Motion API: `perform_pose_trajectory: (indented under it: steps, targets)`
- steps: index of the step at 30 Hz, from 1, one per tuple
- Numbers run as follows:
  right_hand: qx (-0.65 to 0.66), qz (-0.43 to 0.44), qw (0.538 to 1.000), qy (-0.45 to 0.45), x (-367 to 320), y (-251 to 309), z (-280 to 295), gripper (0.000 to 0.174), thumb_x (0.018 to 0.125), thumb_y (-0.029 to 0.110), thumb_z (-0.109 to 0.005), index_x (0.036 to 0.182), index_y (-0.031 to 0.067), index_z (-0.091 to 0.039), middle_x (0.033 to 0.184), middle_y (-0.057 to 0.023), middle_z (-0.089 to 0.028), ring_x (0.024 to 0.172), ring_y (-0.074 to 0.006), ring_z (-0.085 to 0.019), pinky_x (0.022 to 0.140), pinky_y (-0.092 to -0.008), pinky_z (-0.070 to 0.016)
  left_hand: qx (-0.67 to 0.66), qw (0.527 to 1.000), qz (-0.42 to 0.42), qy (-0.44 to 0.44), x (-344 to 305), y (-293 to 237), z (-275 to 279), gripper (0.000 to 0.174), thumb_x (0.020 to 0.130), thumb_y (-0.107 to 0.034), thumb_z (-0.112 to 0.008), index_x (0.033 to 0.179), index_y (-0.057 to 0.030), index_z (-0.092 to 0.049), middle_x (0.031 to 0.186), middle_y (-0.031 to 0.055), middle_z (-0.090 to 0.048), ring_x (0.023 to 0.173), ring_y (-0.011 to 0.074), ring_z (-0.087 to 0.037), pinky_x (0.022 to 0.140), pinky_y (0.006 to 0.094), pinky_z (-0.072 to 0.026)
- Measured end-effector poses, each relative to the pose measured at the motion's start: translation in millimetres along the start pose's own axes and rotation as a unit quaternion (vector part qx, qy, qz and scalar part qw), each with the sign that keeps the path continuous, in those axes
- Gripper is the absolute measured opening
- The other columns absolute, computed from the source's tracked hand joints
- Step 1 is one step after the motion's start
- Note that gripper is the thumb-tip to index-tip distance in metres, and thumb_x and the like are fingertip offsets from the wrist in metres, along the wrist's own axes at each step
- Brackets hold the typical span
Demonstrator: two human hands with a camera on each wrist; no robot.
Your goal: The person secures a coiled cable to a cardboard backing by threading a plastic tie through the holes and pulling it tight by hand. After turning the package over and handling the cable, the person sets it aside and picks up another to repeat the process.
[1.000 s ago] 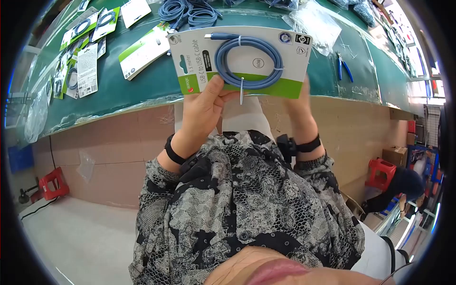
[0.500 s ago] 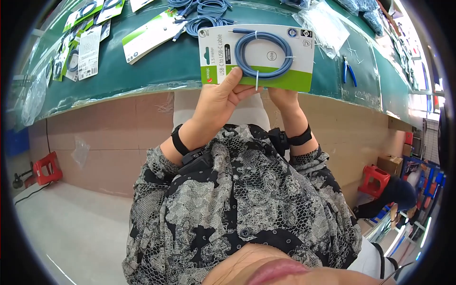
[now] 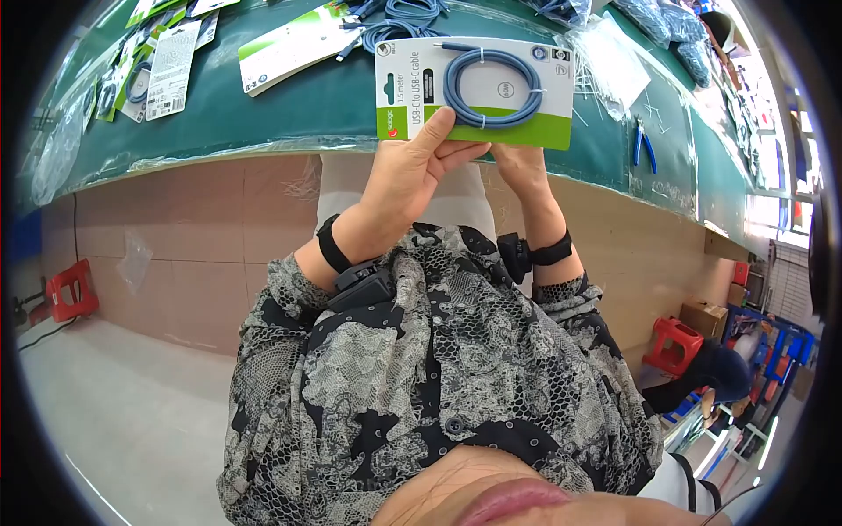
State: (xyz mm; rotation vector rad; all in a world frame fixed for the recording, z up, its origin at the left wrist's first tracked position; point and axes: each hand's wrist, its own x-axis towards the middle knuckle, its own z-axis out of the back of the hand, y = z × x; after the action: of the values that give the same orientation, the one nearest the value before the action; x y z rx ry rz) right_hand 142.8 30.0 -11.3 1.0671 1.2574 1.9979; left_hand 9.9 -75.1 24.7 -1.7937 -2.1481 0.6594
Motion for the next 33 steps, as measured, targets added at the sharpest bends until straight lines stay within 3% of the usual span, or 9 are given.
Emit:
perform_pose_trajectory:
  steps: [7,12,15,20,23,24,27,31,33]
  targets:
    - [-0.144,0.158,0.976,-0.039,-2,-9,-3,0.024,0.078,-0.003,-0.061,0.101,0.0007,-0.062,0.097,-0.0099,-0.064,0.094,-0.0230,-0.061,0.082,-0.0344,-0.0480,0.022,1.000,0.003,-0.010,0,3,3,0.032,0.094,-0.013,-0.052,0.122,0.0011,-0.045,0.112,0.0129,-0.059,0.099,0.0240,-0.062,0.085,0.0385,-0.0539]
    - [-0.041,0.151,0.984,-0.084,-5,-31,-12,0.029,0.078,-0.003,-0.061,0.106,0.0016,-0.061,0.103,-0.0106,-0.063,0.097,-0.0232,-0.060,0.084,-0.0347,-0.0477,0.053,0.998,-0.034,0.001,4,3,15,0.032,0.092,-0.010,-0.054,0.121,0.0016,-0.047,0.111,0.0132,-0.059,0.096,0.0236,-0.062,0.083,0.0384,-0.0550]
    - [-0.014,-0.058,0.998,-0.028,7,-22,11,0.035,0.078,-0.001,-0.062,0.113,0.0008,-0.058,0.107,-0.0121,-0.061,0.099,-0.0227,-0.059,0.085,-0.0336,-0.0472,0.091,0.994,-0.059,-0.013,13,-3,37,0.031,0.091,-0.007,-0.055,0.120,0.0015,-0.048,0.110,0.0130,-0.059,0.094,0.0227,-0.062,0.080,0.0378,-0.0559]
    - [0.205,-0.093,0.963,-0.150,23,22,26,0.041,0.085,0.005,-0.059,0.125,0.0042,-0.049,0.112,-0.0090,-0.058,0.099,-0.0183,-0.057,0.083,-0.0309,-0.0476,0.208,0.970,-0.107,-0.061,18,-1,43,0.031,0.087,-0.001,-0.057,0.117,0.0020,-0.050,0.105,0.0119,-0.060,0.092,0.0207,-0.062,0.077,0.0357,-0.0570]
    - [-0.260,0.095,0.948,-0.159,32,31,7,0.045,0.084,0.014,-0.066,0.123,0.0024,-0.049,0.109,-0.0086,-0.058,0.094,-0.0142,-0.057,0.079,-0.0275,-0.0485,0.217,0.967,-0.124,-0.050,19,5,36,0.032,0.086,0.000,-0.059,0.116,0.0025,-0.051,0.103,0.0112,-0.060,0.091,0.0197,-0.062,0.076,0.0350,-0.0573]
    - [-0.261,0.093,0.947,-0.163,32,29,11,0.045,0.084,0.014,-0.066,0.123,0.0024,-0.049,0.109,-0.0086,-0.058,0.094,-0.0142,-0.057,0.079,-0.0275,-0.0485,0.240,0.963,-0.115,-0.054,19,2,35,0.031,0.086,-0.001,-0.059,0.115,0.0024,-0.051,0.103,0.0112,-0.060,0.091,0.0195,-0.062,0.077,0.0349,-0.0572]
    - [-0.040,-0.134,0.990,-0.014,35,15,19,0.044,0.082,0.021,-0.070,0.117,0.0011,-0.050,0.102,-0.0064,-0.058,0.088,-0.0105,-0.056,0.076,-0.0240,-0.0482,0.287,0.950,-0.104,-0.069,19,-3,33,0.029,0.086,-0.002,-0.059,0.113,0.0024,-0.051,0.103,0.0111,-0.060,0.092,0.0192,-0.062,0.078,0.0347,-0.0571]
    - [0.059,-0.078,0.983,-0.158,31,16,-11,0.035,0.084,0.022,-0.068,0.107,0.0008,-0.053,0.094,-0.0039,-0.058,0.083,-0.0077,-0.055,0.073,-0.0222,-0.0476,0.198,0.970,-0.127,-0.064,31,9,23,0.025,0.086,-0.002,-0.060,0.110,0.0002,-0.051,0.104,0.0100,-0.060,0.093,0.0185,-0.061,0.078,0.0328,-0.0565]
    - [0.069,-0.094,0.985,-0.131,29,21,-14,0.034,0.084,0.022,-0.068,0.106,0.0010,-0.053,0.093,-0.0033,-0.058,0.083,-0.0076,-0.055,0.073,-0.0220,-0.0474,0.151,0.980,-0.111,-0.074,35,21,18,0.025,0.086,-0.003,-0.060,0.109,-0.0004,-0.051,0.106,0.0099,-0.059,0.094,0.0190,-0.061,0.079,0.0325,-0.0561]
